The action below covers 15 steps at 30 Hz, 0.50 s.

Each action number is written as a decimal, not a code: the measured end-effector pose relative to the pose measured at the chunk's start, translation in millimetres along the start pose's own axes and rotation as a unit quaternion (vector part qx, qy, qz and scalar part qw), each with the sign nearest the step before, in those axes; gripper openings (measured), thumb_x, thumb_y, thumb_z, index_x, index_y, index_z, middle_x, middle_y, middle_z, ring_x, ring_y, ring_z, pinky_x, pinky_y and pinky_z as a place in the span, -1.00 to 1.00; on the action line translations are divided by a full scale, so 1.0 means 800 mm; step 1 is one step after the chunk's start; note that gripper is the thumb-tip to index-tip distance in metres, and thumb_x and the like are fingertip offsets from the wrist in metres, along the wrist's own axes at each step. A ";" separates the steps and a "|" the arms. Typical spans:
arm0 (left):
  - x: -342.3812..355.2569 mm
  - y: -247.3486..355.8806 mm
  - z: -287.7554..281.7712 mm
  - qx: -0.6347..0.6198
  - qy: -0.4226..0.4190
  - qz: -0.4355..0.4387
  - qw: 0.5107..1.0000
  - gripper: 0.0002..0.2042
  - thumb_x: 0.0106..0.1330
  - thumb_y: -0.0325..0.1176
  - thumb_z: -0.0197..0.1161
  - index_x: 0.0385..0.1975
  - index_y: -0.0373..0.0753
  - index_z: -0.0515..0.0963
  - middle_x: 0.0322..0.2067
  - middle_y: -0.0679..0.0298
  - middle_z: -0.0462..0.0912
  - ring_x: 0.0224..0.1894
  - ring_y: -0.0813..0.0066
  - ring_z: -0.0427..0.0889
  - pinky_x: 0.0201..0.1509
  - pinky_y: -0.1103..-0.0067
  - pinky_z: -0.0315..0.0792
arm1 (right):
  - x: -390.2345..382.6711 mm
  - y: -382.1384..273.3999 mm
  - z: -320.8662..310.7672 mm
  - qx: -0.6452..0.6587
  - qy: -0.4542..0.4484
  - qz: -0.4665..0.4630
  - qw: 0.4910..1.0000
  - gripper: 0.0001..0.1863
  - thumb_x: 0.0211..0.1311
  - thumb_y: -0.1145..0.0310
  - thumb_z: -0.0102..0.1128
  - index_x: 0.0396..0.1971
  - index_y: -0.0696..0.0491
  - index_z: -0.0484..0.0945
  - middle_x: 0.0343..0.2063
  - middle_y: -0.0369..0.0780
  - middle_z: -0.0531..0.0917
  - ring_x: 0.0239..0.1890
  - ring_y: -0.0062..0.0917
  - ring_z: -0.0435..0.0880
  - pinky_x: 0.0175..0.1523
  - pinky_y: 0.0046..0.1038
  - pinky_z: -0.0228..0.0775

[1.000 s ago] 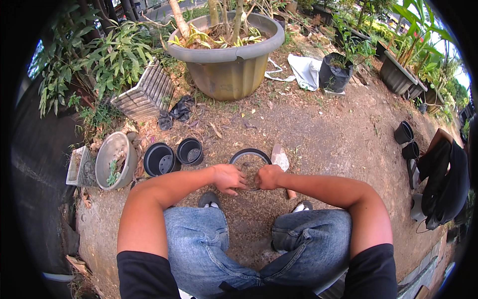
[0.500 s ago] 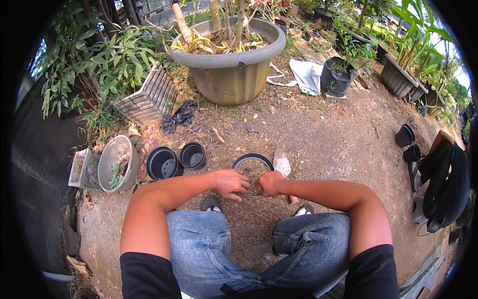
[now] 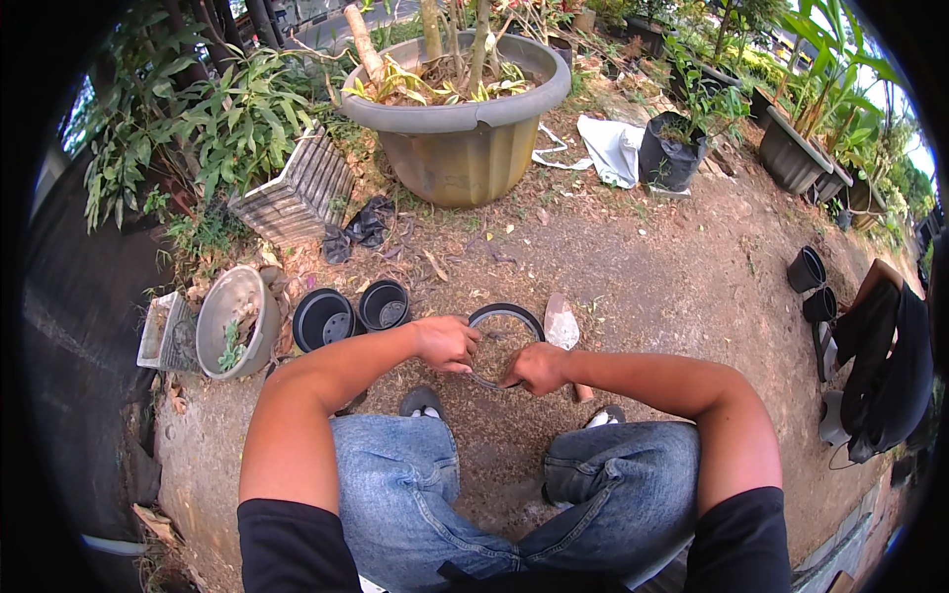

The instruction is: The person sits on the ground and uses a hammer to repeatedly strike a black circular tire rim. They rotate the rim by hand between strikes to work on different sections of the edge.

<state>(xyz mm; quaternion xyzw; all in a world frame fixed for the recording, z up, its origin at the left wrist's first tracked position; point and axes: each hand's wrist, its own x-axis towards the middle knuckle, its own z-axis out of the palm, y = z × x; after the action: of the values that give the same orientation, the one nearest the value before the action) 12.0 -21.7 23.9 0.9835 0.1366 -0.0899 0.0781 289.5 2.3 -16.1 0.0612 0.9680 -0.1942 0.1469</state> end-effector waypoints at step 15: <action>0.044 0.054 0.027 -0.061 0.046 -0.133 0.988 -0.72 0.33 -0.08 0.29 -0.41 -0.16 0.74 -0.33 0.25 0.76 -0.07 0.17 0.69 0.02 0.23 0.60 | -0.036 0.018 -0.032 -0.098 0.024 -0.043 0.994 -0.74 0.10 0.15 0.33 -0.35 0.03 0.73 -0.21 -0.18 0.74 -0.02 -0.22 0.71 0.09 -0.15 0.59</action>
<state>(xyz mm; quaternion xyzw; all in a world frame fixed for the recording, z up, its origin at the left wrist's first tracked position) 54.1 -57.7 1.9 0.9532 0.2743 -0.0459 0.1189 312.4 23.9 10.5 0.0093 0.9873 -0.1026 0.1210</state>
